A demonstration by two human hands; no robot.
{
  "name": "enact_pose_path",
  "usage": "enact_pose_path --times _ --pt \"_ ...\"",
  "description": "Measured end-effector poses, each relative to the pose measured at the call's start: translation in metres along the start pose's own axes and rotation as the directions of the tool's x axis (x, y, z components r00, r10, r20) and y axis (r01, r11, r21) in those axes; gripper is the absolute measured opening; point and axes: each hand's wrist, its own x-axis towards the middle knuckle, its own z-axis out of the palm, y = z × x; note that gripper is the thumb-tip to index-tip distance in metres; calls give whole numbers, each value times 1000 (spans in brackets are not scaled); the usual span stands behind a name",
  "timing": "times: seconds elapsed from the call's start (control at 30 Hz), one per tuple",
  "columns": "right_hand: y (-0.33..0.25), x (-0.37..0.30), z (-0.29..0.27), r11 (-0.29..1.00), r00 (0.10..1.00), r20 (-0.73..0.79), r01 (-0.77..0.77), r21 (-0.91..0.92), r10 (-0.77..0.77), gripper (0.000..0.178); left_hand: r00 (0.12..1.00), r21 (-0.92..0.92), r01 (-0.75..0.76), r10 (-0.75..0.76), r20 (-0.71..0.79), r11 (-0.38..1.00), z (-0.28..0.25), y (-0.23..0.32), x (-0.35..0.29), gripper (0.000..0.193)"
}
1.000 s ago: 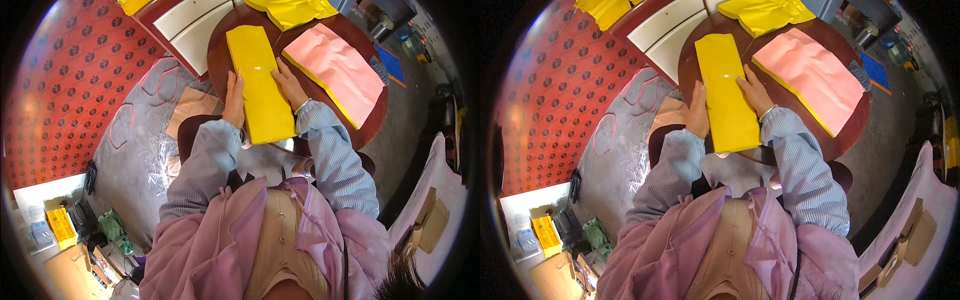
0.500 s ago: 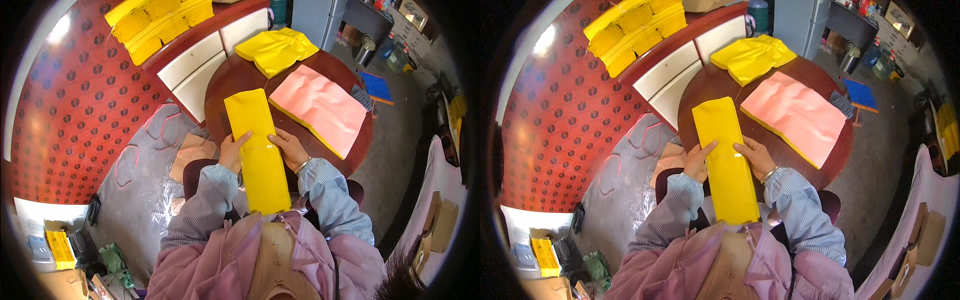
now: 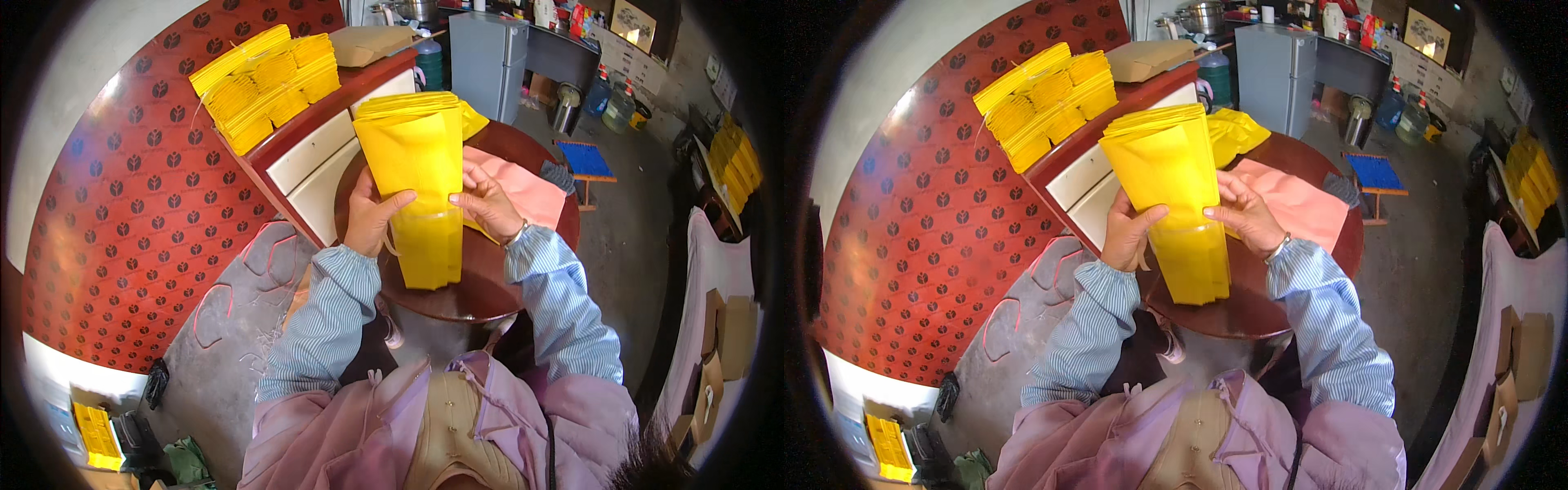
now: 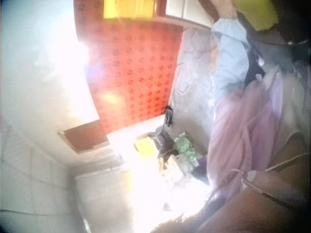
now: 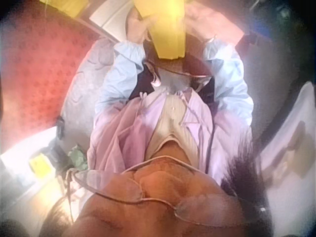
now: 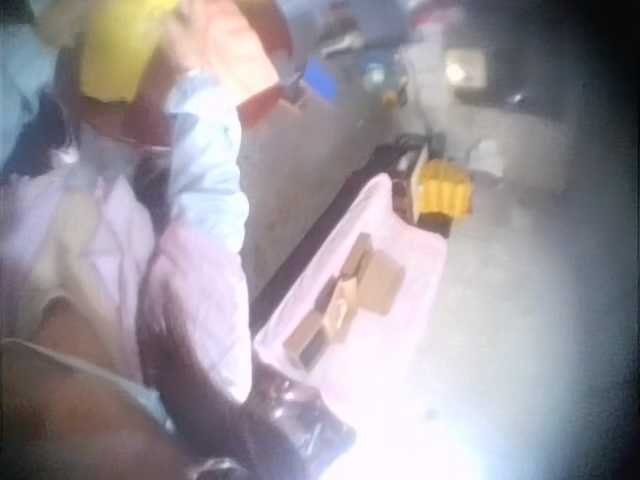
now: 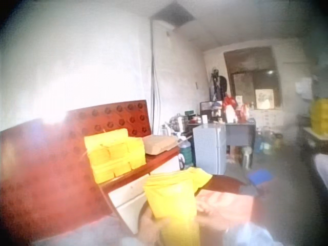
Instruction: The person folds yellow paper sheets on a round table, aligning edges and creasing folds. They stack the folded sheets and tie the bundle with a white string, then place the bundle on a cardboard box.
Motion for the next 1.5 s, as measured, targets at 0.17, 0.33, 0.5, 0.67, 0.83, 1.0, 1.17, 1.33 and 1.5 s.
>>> enact_pose_path --times 0.17,0.33,0.5,0.67,0.83,1.0,1.17,1.33,1.5 --pt "25 -13 -24 968 998 -13 -67 -242 66 77 998 171 -32 22 61 985 -5 -14 -18 76" --pt "34 -19 -37 968 999 51 -6 -251 19 70 982 217 -87 46 185 972 -12 -8 -2 96" --pt "29 -16 -33 947 999 42 4 -321 10 60 970 247 -189 142 195 950 1 4 16 109" --pt "17 -12 -21 958 997 73 3 -288 19 55 960 178 -280 274 57 943 23 17 6 103" --pt "11 5 -6 967 974 85 -191 -171 208 49 978 57 -61 71 -197 997 3 18 19 89" --pt "80 48 -17 900 906 1 -421 -114 424 46 898 -120 307 -329 -291 944 -73 -32 37 59" --pt "165 87 -50 865 869 -57 -495 -76 492 46 774 -170 526 -552 -310 833 -158 -88 74 40" --pt "194 102 -55 845 845 -26 -534 -16 534 46 505 -157 756 -719 -478 635 -229 -103 116 56" --pt "196 112 -47 855 852 -80 -519 3 517 60 474 -112 782 -703 -530 612 -243 -93 133 97"
